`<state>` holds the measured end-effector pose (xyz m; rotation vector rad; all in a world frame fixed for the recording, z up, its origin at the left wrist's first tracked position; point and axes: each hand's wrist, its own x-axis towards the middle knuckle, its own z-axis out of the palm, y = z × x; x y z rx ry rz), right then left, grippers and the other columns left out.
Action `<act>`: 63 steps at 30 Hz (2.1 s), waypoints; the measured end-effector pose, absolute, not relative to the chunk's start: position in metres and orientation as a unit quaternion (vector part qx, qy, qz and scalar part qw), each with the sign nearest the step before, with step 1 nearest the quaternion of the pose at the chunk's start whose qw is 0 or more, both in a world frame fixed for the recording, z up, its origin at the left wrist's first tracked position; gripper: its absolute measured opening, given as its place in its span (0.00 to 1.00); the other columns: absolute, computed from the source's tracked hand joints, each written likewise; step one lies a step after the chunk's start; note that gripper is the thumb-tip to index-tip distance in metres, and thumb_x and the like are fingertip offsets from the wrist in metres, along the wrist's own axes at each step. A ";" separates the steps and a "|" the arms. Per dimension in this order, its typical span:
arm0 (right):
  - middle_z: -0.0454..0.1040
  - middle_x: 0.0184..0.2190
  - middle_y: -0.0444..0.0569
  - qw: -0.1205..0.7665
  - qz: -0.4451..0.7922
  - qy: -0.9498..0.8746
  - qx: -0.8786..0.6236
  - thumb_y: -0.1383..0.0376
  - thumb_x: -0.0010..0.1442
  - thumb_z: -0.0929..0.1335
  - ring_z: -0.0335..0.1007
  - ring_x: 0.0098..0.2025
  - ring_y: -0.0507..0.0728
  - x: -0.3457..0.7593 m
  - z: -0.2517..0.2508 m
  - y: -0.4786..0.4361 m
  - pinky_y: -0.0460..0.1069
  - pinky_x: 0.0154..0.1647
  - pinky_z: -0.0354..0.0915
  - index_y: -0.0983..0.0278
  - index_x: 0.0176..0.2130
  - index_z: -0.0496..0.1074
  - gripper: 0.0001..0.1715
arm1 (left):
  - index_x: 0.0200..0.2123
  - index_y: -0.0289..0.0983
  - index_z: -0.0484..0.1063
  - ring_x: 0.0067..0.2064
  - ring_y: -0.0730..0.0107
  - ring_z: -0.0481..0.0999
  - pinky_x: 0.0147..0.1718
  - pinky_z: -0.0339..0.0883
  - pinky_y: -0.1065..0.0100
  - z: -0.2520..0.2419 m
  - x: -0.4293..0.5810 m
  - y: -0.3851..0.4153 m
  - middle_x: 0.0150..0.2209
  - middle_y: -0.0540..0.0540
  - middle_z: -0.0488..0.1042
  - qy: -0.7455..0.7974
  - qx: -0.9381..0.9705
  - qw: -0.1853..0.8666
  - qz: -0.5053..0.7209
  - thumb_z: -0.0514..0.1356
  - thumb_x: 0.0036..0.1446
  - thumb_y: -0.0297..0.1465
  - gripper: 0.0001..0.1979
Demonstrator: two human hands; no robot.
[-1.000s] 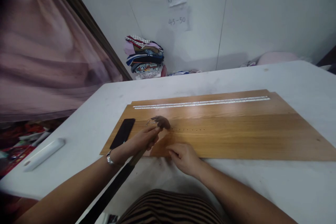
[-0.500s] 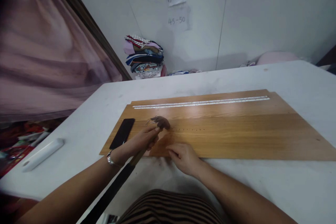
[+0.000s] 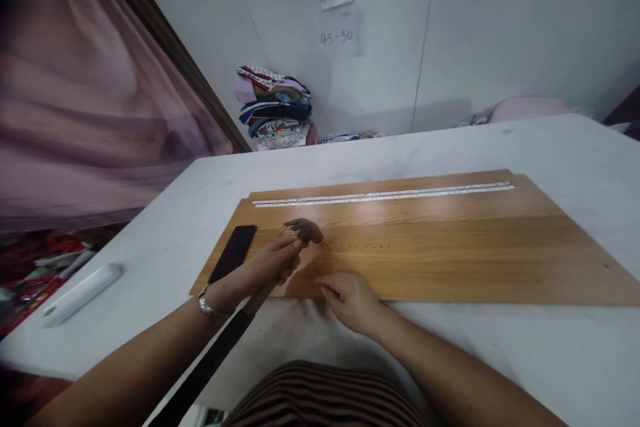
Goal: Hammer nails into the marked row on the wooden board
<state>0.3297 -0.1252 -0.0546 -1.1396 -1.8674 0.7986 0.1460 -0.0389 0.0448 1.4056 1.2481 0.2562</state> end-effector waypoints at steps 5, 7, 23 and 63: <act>0.81 0.39 0.51 0.391 0.320 -0.737 -0.448 0.68 0.63 0.63 0.77 0.39 0.57 0.329 -0.057 -0.125 0.50 0.40 0.69 0.62 0.45 0.77 0.15 | 0.39 0.36 0.66 0.20 0.79 0.62 0.18 0.57 0.76 0.040 0.146 -0.040 0.23 0.54 0.63 0.539 0.599 0.583 0.105 0.53 0.57 0.51 0.23; 0.81 0.40 0.51 0.390 0.322 -0.735 -0.451 0.68 0.63 0.63 0.77 0.39 0.57 0.329 -0.058 -0.125 0.50 0.40 0.69 0.62 0.45 0.77 0.15 | 0.39 0.36 0.66 0.20 0.79 0.62 0.18 0.57 0.76 0.039 0.147 -0.041 0.22 0.55 0.63 0.537 0.601 0.582 0.107 0.53 0.57 0.51 0.22; 0.81 0.39 0.50 0.394 0.323 -0.736 -0.446 0.68 0.64 0.62 0.77 0.39 0.56 0.329 -0.055 -0.125 0.49 0.40 0.69 0.62 0.45 0.77 0.15 | 0.38 0.36 0.66 0.20 0.80 0.62 0.18 0.57 0.75 0.041 0.146 -0.042 0.23 0.54 0.64 0.539 0.605 0.576 0.108 0.52 0.58 0.51 0.23; 0.81 0.38 0.50 0.393 0.324 -0.735 -0.448 0.68 0.64 0.62 0.77 0.38 0.57 0.329 -0.054 -0.125 0.50 0.39 0.70 0.61 0.44 0.77 0.16 | 0.38 0.36 0.68 0.19 0.80 0.61 0.17 0.57 0.76 0.035 0.145 -0.040 0.23 0.54 0.64 0.532 0.604 0.583 0.112 0.52 0.58 0.50 0.22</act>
